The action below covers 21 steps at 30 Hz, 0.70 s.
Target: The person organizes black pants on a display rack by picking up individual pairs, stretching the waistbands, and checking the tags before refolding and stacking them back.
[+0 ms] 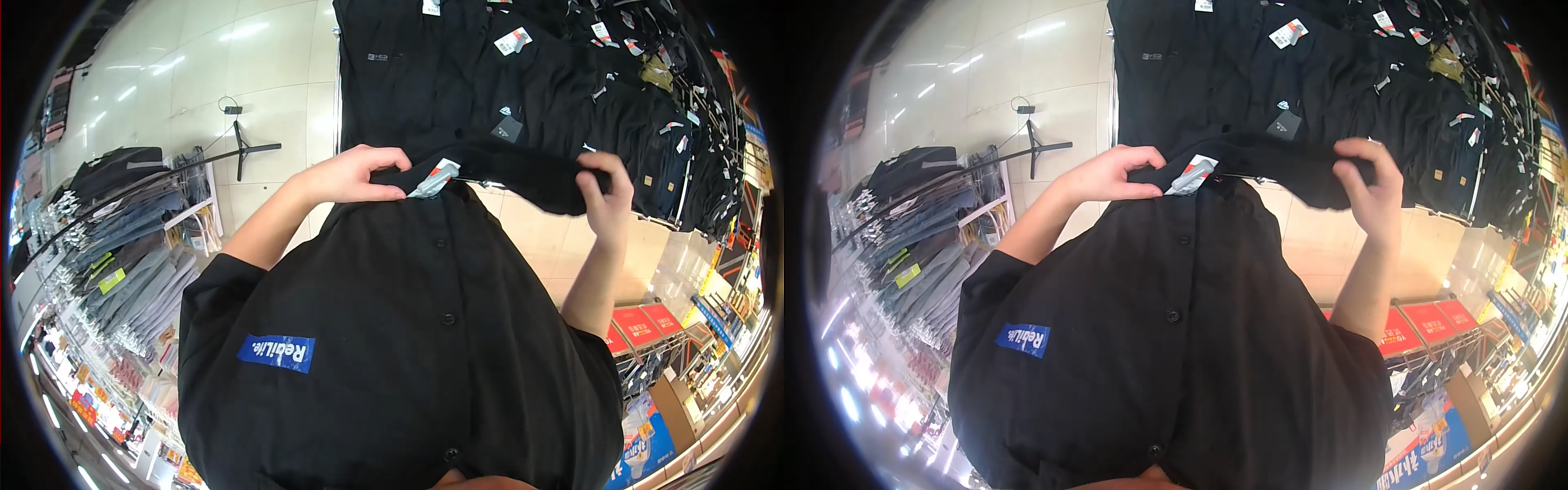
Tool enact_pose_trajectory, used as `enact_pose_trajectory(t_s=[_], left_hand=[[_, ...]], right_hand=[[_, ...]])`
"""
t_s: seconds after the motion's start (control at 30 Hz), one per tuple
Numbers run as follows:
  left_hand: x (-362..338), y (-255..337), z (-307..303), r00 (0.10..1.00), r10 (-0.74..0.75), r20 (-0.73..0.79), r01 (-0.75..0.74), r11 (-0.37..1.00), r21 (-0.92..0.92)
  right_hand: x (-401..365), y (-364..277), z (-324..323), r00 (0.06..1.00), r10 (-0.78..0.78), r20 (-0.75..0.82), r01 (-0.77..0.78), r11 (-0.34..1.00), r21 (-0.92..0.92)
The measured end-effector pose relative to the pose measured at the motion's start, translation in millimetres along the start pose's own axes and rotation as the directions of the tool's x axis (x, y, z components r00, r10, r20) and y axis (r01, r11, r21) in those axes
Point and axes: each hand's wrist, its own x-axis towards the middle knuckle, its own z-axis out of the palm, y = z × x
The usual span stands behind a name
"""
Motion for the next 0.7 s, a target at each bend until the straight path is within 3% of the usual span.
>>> enact_pose_trajectory(t_s=[0.03,0.07,0.13,0.2,0.23,0.27,0.33,0.4,0.47,0.53,0.6,0.67,0.7], left_hand=[[-2,3,-2,1.0,0.025,0.016,-0.025,0.999,0.028],[-4,4,-4,0.998,0.049,0.035,-0.051,0.997,0.054],[-8,7,-9,0.996,0.063,0.059,-0.069,0.991,0.115],[-13,16,-14,1.0,0.007,-0.01,-0.005,0.974,0.225],[-13,14,-17,0.991,0.118,-0.069,-0.092,0.949,0.302],[-12,14,-20,0.991,0.118,-0.069,-0.092,0.949,0.302],[-8,24,-32,0.93,0.327,-0.168,-0.202,0.835,0.511],[-10,33,-49,0.919,0.354,-0.177,-0.201,0.803,0.561],[-15,38,-61,0.878,0.27,-0.395,-0.094,0.907,0.41],[-24,37,-79,0.846,0.275,-0.456,-0.031,0.88,0.474],[-27,45,-88,0.811,0.373,-0.451,-0.08,0.834,0.546],[-28,60,-92,0.791,0.432,-0.433,-0.139,0.816,0.561],[-29,68,-94,0.766,0.49,-0.416,-0.197,0.795,0.574]], right_hand=[[0,-12,-5,0.991,0.037,0.13,-0.04,0.999,0.02],[4,-23,-6,0.962,-0.03,0.273,0.026,0.999,0.019],[3,-31,-4,0.879,0.009,0.476,-0.043,0.997,0.06],[-3,-39,-1,0.835,0.092,0.543,-0.078,0.996,-0.049],[-6,-39,3,0.843,0.086,0.531,-0.073,0.996,-0.046],[-8,-37,5,0.843,0.085,0.531,-0.072,0.996,-0.045],[-10,-35,6,0.87,0.04,0.491,0.005,0.996,-0.089],[-8,-36,9,0.901,-0.051,0.431,0.096,0.992,-0.083],[-7,-29,10,0.94,-0.174,0.292,0.203,0.977,-0.071],[-1,-28,10,0.934,-0.223,0.279,0.245,0.969,-0.046],[7,-37,9,0.903,-0.28,0.327,0.331,0.937,-0.112],[10,-45,16,0.933,-0.202,0.296,0.263,0.948,-0.181],[13,-48,18,0.944,-0.016,0.33,0.085,0.977,-0.196]])
